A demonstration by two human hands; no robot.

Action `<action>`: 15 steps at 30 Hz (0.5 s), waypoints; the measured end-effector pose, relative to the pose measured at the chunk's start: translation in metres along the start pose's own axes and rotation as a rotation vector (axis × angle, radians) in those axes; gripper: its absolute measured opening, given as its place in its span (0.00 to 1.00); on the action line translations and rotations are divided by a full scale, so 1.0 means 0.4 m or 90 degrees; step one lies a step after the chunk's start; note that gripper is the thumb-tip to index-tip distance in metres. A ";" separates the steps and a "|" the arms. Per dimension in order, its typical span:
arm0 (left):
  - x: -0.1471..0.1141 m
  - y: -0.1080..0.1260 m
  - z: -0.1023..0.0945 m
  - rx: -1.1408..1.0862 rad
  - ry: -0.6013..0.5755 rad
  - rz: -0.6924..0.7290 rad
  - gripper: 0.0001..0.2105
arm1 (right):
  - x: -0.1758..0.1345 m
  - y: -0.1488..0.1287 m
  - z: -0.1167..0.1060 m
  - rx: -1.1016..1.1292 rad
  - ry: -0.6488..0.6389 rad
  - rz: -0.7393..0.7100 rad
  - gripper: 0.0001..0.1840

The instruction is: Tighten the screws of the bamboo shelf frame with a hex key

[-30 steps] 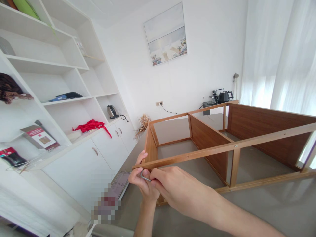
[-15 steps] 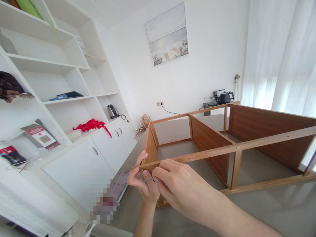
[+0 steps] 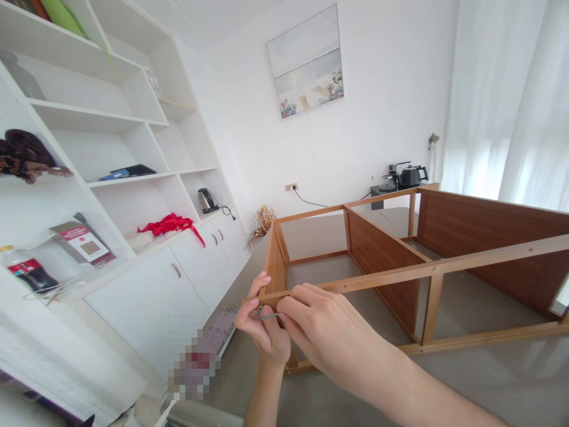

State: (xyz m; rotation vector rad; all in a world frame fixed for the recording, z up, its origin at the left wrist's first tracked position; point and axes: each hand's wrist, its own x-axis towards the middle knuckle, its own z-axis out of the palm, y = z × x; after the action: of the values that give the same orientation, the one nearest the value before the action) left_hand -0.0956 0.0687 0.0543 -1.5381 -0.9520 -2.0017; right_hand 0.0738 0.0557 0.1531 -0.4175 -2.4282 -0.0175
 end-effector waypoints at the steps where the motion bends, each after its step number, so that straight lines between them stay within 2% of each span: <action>1: -0.001 0.000 0.000 -0.002 0.000 -0.001 0.11 | -0.001 0.000 0.002 0.000 0.003 0.003 0.09; 9: -0.005 -0.002 -0.004 0.011 -0.008 0.007 0.17 | 0.004 -0.004 0.010 0.009 0.043 -0.005 0.11; 15: -0.005 -0.003 -0.004 0.008 0.001 -0.010 0.16 | 0.004 -0.008 0.007 -0.009 0.054 -0.003 0.12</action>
State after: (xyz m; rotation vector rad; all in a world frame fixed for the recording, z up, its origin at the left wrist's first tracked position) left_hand -0.0969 0.0684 0.0517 -1.5265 -0.9772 -2.0047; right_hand 0.0702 0.0536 0.1521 -0.4099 -2.3465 -0.0534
